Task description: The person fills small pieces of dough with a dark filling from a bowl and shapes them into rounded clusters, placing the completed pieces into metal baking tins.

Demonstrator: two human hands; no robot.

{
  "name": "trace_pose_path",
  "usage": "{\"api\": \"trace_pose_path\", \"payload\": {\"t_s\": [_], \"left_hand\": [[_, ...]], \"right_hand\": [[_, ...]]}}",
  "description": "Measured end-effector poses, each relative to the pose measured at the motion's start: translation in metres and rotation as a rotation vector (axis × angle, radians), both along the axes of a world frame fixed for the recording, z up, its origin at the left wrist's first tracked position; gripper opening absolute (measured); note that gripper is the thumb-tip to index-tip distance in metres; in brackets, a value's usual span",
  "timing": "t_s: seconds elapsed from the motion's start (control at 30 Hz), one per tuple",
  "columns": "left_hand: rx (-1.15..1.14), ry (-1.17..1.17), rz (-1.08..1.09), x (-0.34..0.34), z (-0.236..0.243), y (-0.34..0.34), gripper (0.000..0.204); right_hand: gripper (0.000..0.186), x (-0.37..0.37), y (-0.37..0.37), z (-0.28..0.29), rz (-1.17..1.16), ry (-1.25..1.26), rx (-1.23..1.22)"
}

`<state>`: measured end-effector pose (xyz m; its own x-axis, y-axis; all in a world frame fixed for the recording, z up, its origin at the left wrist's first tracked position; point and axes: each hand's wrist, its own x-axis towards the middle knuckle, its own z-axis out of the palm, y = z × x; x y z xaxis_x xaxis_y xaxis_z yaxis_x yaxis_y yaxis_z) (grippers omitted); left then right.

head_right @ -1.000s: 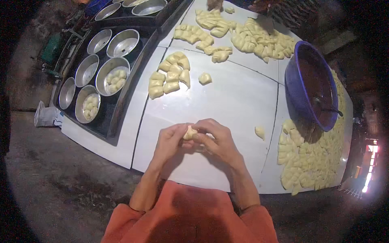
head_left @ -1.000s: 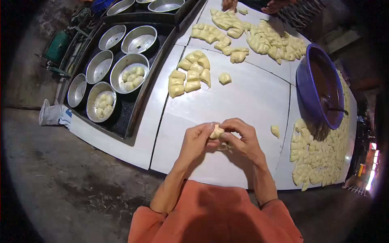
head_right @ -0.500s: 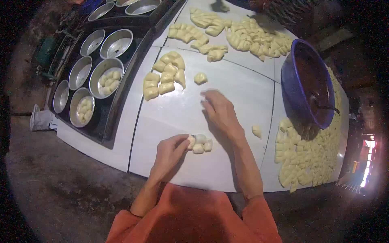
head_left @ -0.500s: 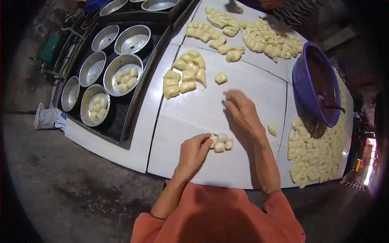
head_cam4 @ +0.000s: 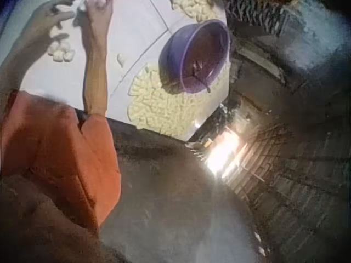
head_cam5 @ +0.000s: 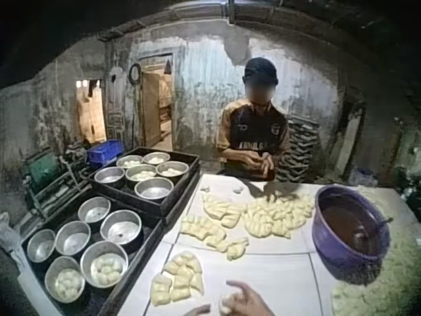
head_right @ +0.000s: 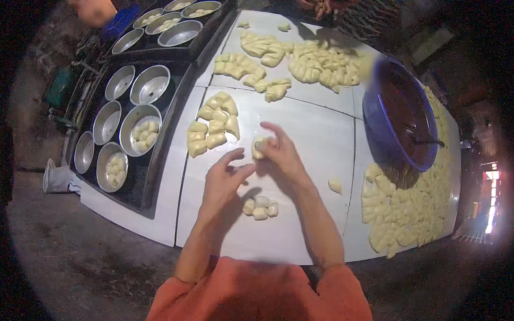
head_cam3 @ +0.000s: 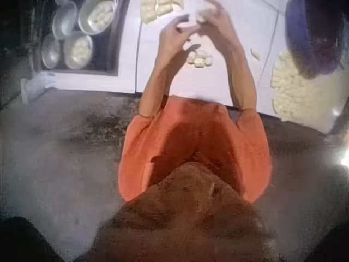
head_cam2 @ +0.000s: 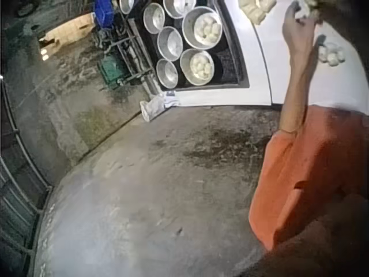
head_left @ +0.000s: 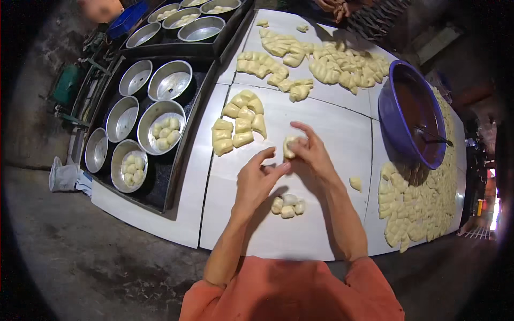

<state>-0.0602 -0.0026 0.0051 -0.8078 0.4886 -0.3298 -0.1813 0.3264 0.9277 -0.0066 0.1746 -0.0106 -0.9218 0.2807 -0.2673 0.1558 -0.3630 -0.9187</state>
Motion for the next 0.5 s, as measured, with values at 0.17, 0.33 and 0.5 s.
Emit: {"api": "trace_pose_path", "payload": {"t_s": [0.17,0.33,0.5], "left_hand": [[0.126,0.04,-0.144,0.001,-0.002,0.028,0.036],[0.258,-0.016,-0.094,0.041,0.016,0.075,0.036],[0.602,0.381,-0.198,0.087,0.009,0.132,0.051]], "right_hand": [[0.027,0.05,-0.004,0.026,-0.122,-0.174,-0.12],[0.018,0.088,0.018,0.01,-0.388,0.1,0.156],[0.017,0.113,0.011,0.033,-0.555,0.292,-0.382]]}}
